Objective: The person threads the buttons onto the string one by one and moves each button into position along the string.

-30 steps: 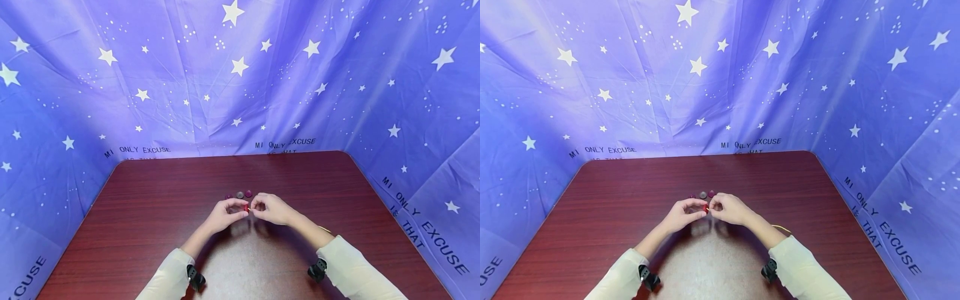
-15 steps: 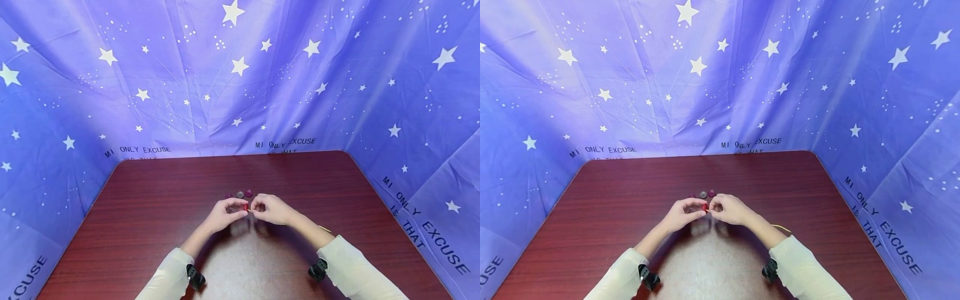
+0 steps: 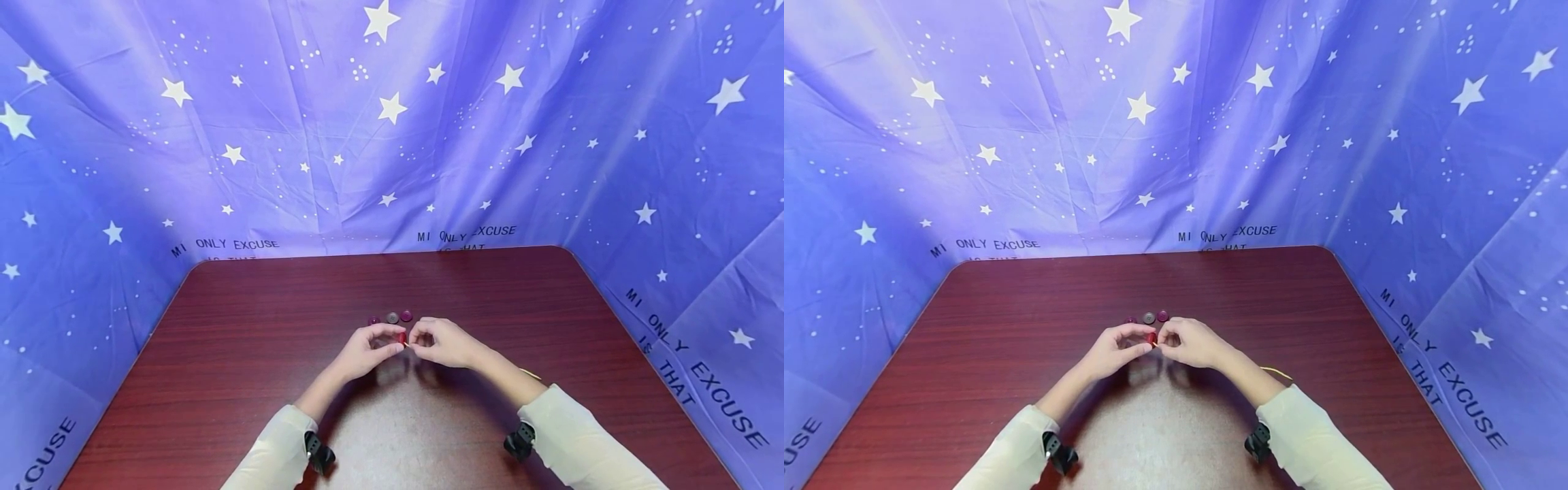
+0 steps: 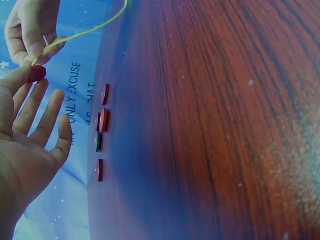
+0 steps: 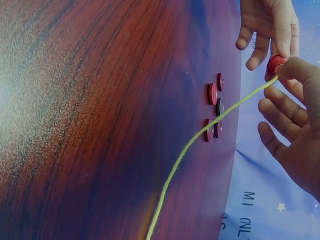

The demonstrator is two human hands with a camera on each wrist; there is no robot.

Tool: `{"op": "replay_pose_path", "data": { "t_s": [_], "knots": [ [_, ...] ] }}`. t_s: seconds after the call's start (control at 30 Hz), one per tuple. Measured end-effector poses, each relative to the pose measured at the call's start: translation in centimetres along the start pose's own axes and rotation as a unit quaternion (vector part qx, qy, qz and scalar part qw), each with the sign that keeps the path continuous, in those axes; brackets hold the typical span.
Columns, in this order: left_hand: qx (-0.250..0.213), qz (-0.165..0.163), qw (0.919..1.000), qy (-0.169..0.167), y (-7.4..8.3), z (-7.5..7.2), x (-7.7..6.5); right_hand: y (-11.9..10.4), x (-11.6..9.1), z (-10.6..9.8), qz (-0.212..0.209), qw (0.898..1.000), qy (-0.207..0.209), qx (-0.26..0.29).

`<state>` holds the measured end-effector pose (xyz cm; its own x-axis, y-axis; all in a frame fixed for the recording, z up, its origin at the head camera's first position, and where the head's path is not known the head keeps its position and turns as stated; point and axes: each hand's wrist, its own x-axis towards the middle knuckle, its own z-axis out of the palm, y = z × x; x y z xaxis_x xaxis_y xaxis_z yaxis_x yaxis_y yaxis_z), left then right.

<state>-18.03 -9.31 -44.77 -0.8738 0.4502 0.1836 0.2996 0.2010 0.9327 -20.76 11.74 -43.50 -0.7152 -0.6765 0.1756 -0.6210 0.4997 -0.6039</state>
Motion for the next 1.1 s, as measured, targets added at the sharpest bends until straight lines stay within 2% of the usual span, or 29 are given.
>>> {"op": "replay_pose_path", "data": {
  "t_s": [0.4, 0.77, 1.1],
  "knots": [
    [-0.005, 0.001, 0.9999, -0.011, -0.01, 0.05, -0.02, 0.22, -0.05, 0.08, 0.014, 1.000, 0.008, 0.002],
    [-0.005, -0.012, 0.9998, -0.012, 0.06, 0.02, 0.04, 0.32, -0.21, -0.05, 0.017, 1.000, 0.012, 0.011],
    [-0.009, -0.004, 0.9997, -0.021, 0.27, 0.04, 0.13, 0.09, -0.09, -0.05, 0.021, 1.000, 0.013, 0.004]
  ]
}}
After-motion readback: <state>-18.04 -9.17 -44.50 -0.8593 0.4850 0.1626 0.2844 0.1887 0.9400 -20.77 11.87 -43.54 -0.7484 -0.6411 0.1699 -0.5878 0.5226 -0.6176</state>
